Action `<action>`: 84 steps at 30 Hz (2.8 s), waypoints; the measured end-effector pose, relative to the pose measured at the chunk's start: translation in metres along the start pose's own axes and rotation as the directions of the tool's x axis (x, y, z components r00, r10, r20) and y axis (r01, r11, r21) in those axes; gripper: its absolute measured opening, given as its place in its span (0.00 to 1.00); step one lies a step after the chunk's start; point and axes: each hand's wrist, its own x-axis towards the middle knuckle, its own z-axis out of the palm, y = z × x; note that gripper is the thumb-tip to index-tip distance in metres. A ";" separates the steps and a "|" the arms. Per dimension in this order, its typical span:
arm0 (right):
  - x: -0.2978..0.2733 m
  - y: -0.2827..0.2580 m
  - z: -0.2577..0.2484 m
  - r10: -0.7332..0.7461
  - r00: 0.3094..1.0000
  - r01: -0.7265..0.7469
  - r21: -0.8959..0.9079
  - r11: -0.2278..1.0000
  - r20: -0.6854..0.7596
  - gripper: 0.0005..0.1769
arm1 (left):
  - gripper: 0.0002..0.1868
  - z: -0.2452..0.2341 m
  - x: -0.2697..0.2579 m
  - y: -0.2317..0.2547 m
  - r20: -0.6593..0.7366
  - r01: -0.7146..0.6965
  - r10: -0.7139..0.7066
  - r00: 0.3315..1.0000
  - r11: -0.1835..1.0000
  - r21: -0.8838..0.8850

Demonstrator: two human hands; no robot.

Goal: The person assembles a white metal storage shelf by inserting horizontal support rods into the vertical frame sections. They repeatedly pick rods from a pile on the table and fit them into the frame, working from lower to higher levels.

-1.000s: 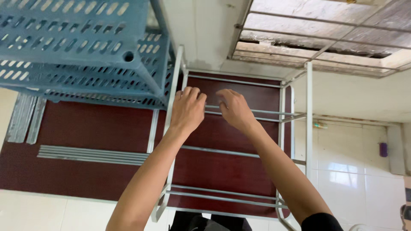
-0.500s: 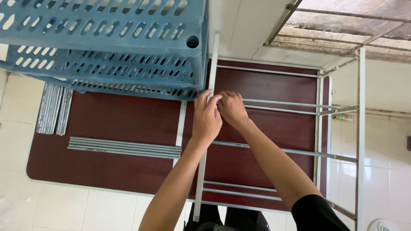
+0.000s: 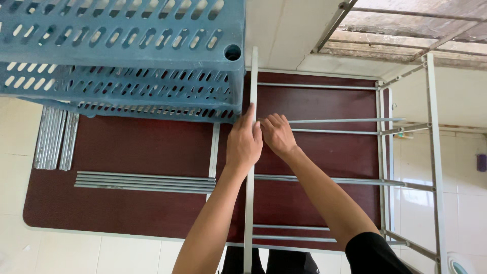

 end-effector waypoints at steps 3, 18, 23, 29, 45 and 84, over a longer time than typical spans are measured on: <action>0.005 0.005 -0.002 0.000 0.995 0.009 -0.090 0.996 0.102 0.07 | 0.28 -0.002 0.001 0.001 0.019 0.043 -0.043 0.999 0.999 -0.021; 0.060 0.034 -0.021 0.085 0.760 -0.432 0.403 0.807 0.645 0.09 | 0.26 0.000 -0.001 -0.004 -0.059 -0.070 0.064 0.996 0.992 -0.107; 0.054 0.032 -0.033 0.185 0.766 -0.425 0.269 0.864 0.616 0.10 | 0.26 0.000 0.000 0.000 -0.086 -0.026 0.012 0.996 0.987 -0.160; 0.012 0.004 -0.030 0.188 0.959 -0.195 0.009 0.981 0.212 0.05 | 0.25 -0.001 0.000 0.000 -0.109 -0.013 -0.011 0.994 0.977 -0.212; 0.051 0.034 -0.042 0.173 0.742 -0.409 0.232 0.883 0.648 0.11 | 0.25 -0.012 0.003 0.010 -0.105 -0.045 0.027 0.994 0.983 -0.178; 0.028 0.026 -0.050 0.308 0.763 -0.391 0.026 0.920 0.568 0.19 | 0.26 -0.005 0.001 0.003 -0.111 -0.030 0.005 0.994 0.973 -0.227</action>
